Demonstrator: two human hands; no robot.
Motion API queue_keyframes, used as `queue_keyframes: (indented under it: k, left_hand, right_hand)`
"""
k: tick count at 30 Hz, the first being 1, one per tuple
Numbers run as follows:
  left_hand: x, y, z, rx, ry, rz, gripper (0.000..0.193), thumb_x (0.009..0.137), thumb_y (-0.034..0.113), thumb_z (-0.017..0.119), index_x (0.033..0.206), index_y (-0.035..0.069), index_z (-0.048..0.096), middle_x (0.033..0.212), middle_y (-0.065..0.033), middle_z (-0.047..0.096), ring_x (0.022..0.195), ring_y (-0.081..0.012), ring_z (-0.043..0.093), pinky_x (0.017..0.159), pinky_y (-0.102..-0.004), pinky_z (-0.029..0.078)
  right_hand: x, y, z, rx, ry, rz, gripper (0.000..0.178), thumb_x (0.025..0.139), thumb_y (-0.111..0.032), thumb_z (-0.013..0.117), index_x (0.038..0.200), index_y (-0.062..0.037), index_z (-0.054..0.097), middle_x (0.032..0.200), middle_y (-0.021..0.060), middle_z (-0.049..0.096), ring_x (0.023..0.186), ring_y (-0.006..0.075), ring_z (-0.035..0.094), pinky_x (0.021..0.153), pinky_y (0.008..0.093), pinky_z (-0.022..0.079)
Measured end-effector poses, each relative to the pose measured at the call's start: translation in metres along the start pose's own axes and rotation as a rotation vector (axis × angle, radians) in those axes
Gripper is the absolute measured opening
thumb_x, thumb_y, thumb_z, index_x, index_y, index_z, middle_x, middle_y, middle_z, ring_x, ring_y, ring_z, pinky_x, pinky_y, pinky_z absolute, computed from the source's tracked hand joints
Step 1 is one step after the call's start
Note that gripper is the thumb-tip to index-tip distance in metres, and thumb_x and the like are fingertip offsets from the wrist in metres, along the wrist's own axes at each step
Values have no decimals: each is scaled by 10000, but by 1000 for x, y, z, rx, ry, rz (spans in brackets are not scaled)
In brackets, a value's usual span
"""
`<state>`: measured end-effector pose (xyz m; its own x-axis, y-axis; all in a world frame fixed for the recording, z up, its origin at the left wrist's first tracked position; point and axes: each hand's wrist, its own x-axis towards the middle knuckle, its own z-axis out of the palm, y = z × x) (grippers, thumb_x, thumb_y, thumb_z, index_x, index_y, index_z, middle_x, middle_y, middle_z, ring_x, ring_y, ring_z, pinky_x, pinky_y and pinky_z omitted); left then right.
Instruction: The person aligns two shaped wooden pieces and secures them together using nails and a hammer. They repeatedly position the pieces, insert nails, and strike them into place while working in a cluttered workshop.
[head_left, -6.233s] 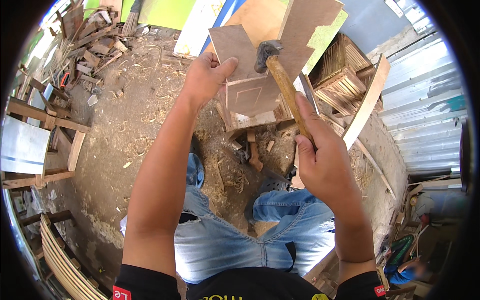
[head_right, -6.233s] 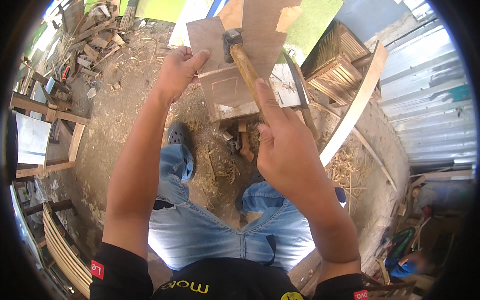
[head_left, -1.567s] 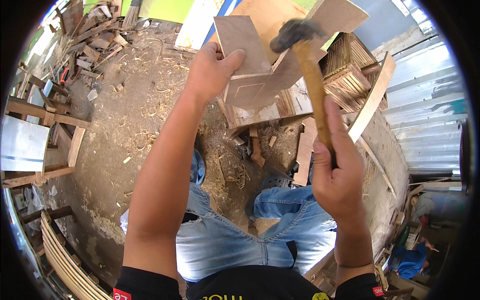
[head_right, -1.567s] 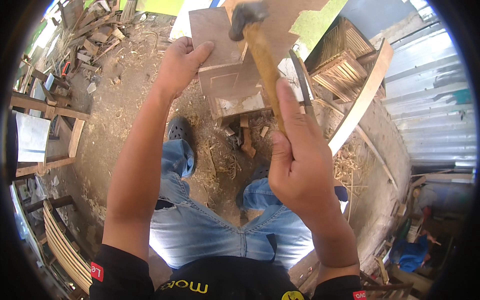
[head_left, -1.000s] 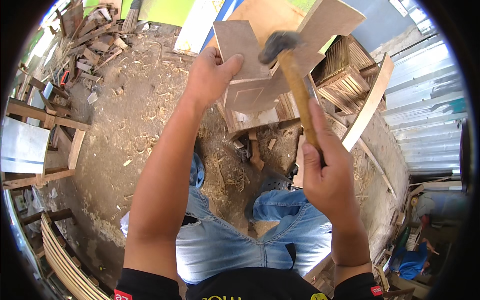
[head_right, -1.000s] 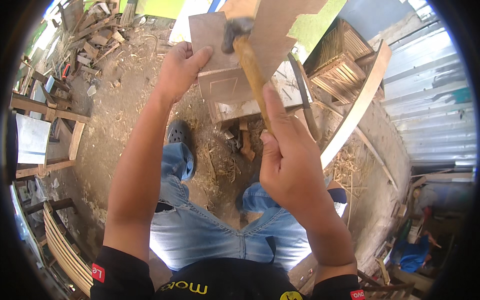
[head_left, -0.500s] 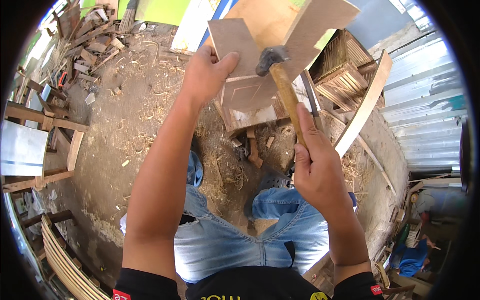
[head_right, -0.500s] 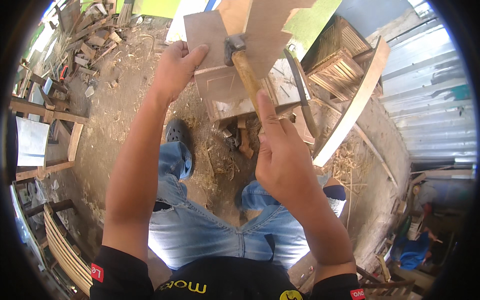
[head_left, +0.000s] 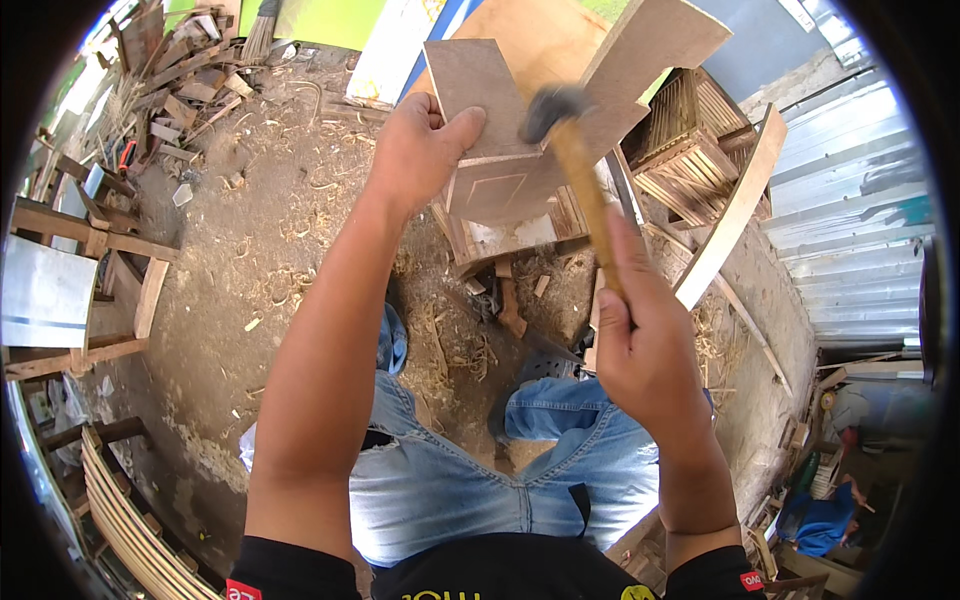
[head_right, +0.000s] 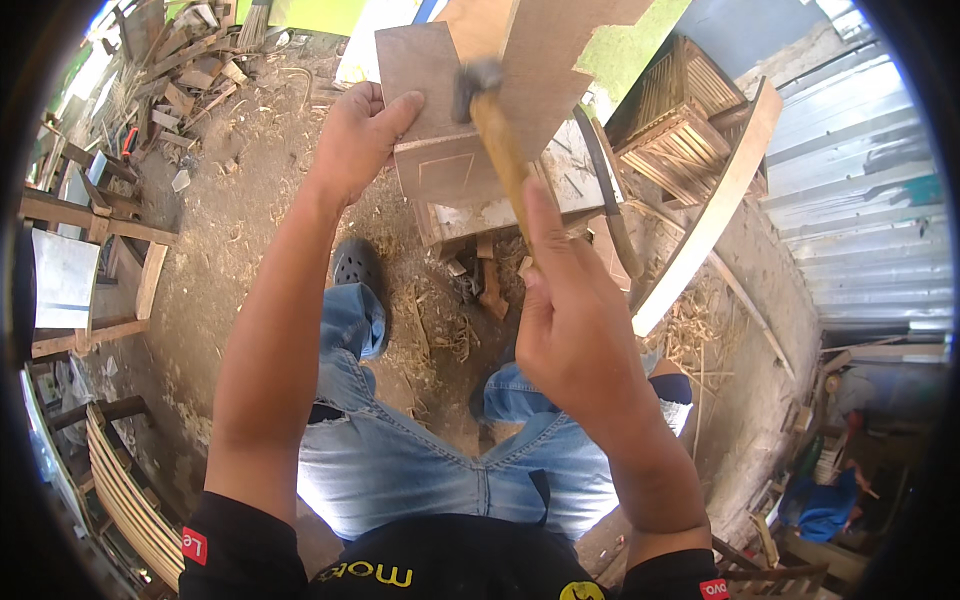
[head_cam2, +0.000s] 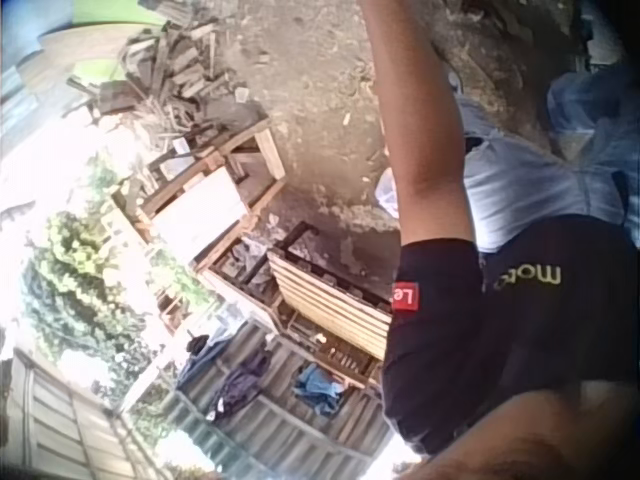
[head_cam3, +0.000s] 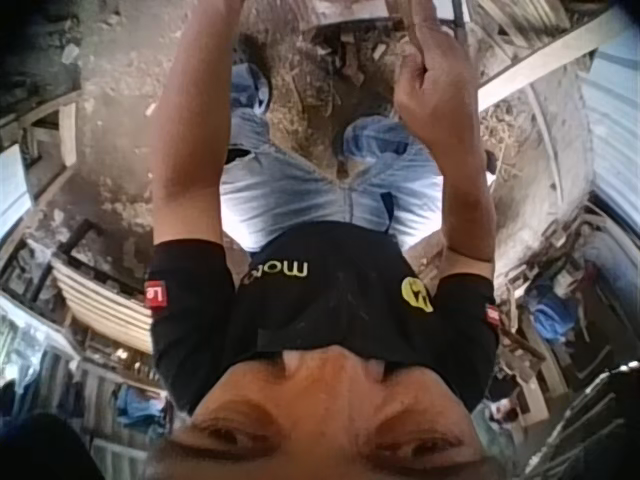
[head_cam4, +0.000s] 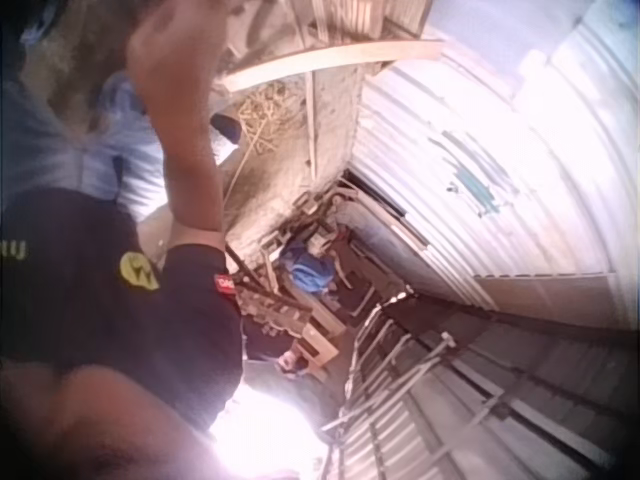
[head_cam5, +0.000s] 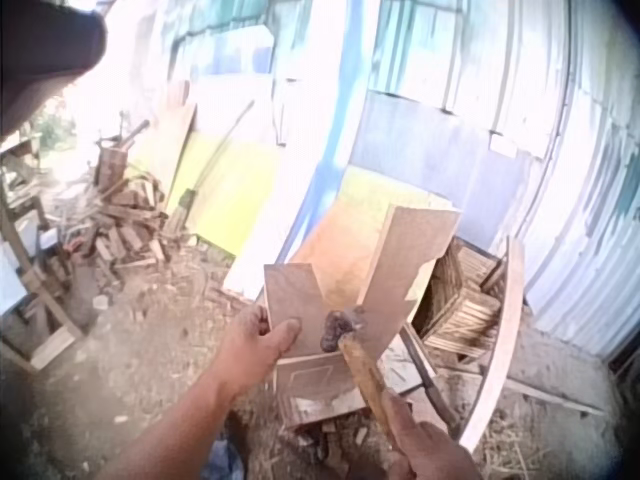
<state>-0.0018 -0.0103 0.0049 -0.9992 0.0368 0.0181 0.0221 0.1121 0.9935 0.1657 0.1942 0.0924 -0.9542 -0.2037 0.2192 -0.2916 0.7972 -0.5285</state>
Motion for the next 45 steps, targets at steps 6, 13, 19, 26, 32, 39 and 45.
queue_keyframes:
  k: [6,13,19,26,32,39,45]
  left_hand:
    - [-2,9,-4,-65,9,-95,382,938,360,676,1025,-9,630,853,-56,672,663,-80,591,545,-230,508]
    - [11,6,-13,-202,-71,-166,374,967,373,637,994,0,654,838,-45,658,713,-106,639,631,-259,556]
    - [12,-2,-9,-120,-35,-121,309,989,288,622,930,-12,663,798,-40,666,666,-89,623,610,-243,555]
    - [10,-1,-10,-104,-4,-79,385,898,344,670,821,-33,666,686,-89,654,597,-130,636,573,-260,522]
    - [7,4,-10,-38,4,-89,420,895,368,666,840,-48,666,674,-99,661,610,-138,658,591,-277,533]
    - [7,2,-11,-15,2,-73,424,900,378,657,847,-43,666,703,-101,674,602,-136,654,601,-278,533]
    - [9,5,-9,-211,25,-143,345,964,289,580,991,-52,632,774,-108,675,632,-140,663,589,-276,560]
  right_hand:
    - [0,2,1,0,-31,32,685,890,56,514,1540,-97,362,967,253,599,858,440,602,774,480,489]
    - [1,-1,-4,5,-58,28,655,900,41,516,1528,-90,387,952,232,597,820,406,590,756,450,484]
    - [0,-15,-1,66,-55,-73,632,908,26,513,1521,-84,405,925,211,594,790,380,577,754,435,482]
    - [0,-20,3,16,-21,-152,610,898,31,513,1499,-23,421,889,198,582,759,347,556,757,406,479]
    - [0,-23,0,-33,-101,-77,616,895,38,521,1500,-21,422,859,181,566,734,330,541,728,396,474]
    - [-3,-29,-5,-22,-15,-118,594,908,38,531,1492,-21,439,842,148,556,713,276,525,701,369,468]
    - [-7,-19,-3,40,-13,-67,571,910,36,532,1473,9,446,1104,223,631,953,333,635,863,369,500]
